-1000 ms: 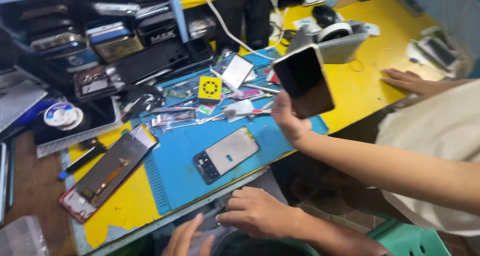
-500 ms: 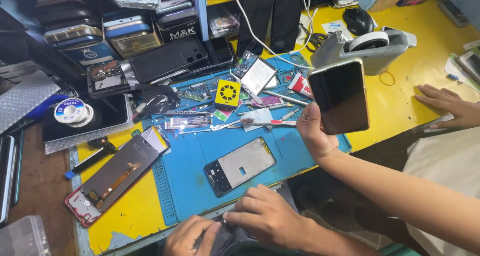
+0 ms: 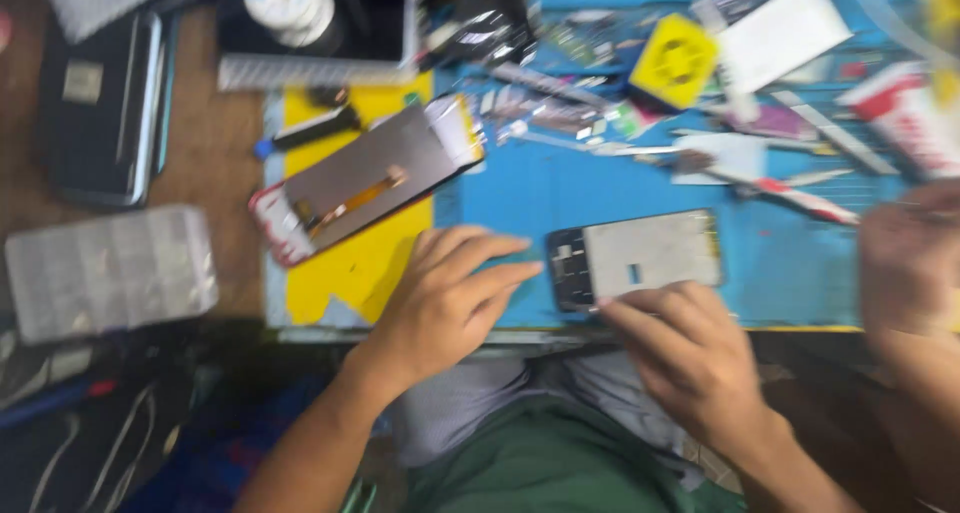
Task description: Disassembling a mobile phone by prying the frame apart and cleaning the internal components with a brush.
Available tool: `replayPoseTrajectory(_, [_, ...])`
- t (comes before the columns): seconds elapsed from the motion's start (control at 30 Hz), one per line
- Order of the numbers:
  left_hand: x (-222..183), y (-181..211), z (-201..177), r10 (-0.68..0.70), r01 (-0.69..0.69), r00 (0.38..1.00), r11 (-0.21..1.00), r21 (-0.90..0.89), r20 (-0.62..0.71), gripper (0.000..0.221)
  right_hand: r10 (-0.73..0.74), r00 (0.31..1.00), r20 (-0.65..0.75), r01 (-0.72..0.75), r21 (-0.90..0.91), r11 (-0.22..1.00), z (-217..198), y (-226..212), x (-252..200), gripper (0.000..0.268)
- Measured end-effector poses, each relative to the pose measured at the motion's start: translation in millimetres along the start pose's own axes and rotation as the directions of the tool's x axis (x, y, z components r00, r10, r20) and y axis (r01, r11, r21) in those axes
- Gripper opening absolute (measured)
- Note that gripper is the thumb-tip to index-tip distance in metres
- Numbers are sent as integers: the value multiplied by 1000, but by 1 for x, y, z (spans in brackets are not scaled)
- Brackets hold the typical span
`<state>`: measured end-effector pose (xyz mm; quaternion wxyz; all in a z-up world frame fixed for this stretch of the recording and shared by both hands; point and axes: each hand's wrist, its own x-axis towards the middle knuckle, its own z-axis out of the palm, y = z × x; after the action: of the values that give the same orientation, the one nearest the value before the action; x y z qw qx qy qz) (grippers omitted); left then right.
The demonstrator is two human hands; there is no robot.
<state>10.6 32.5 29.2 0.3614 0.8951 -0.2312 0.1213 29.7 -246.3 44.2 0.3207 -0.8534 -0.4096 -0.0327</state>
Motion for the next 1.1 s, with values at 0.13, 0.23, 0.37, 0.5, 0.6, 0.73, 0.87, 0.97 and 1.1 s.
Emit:
replayPoseTrajectory(0.13, [6, -5, 3, 10, -12, 999, 999, 42, 32, 24, 21, 1000, -23, -23, -74, 997, 12, -6, 14, 20])
replayPoseTrajectory(0.23, [12, -8, 11, 16, -17, 998, 1000, 24, 55, 21, 31, 1000, 6, -30, -108, 994, 15, -2, 16, 23])
replayPoseTrajectory(0.37, [21, -12, 16, 18, -17, 994, 1000, -5, 110, 24, 42, 999, 32, -36, -173, 984, 18, 4, 17, 18])
replayPoseTrajectory(0.5, [26, -16, 19, 12, -14, 988, 1000, 9, 157, 20, 36, 999, 21, -31, -190, 981, 21, 6, 17, 14])
replayPoseTrajectory(0.6, [29, -16, 18, 2, -7, 985, 1000, 29, 175, 17, 14, 999, 36, -9, -152, 988, 22, 9, 20, 11])
replayPoseTrajectory(0.73, [30, -17, 21, -8, 3, 986, 1000, 27, 165, 17, 31, 998, 47, -24, -144, 989, 22, 11, 21, 14])
replayPoseTrajectory(0.87, [30, -17, 20, -24, 20, 983, 1000, 24, 184, 24, 0, 994, 106, 13, -127, 992, 15, 17, 26, 14])
replayPoseTrajectory(0.97, [30, -18, 19, -28, 27, 981, 1000, 9, 192, 25, -13, 987, 159, 32, -117, 993, 11, 23, 27, 12])
replayPoseTrajectory(1.1, [29, -19, 20, -36, 40, 985, 999, -18, 171, 26, -35, 982, 186, 60, -131, 990, 7, 29, 25, 13])
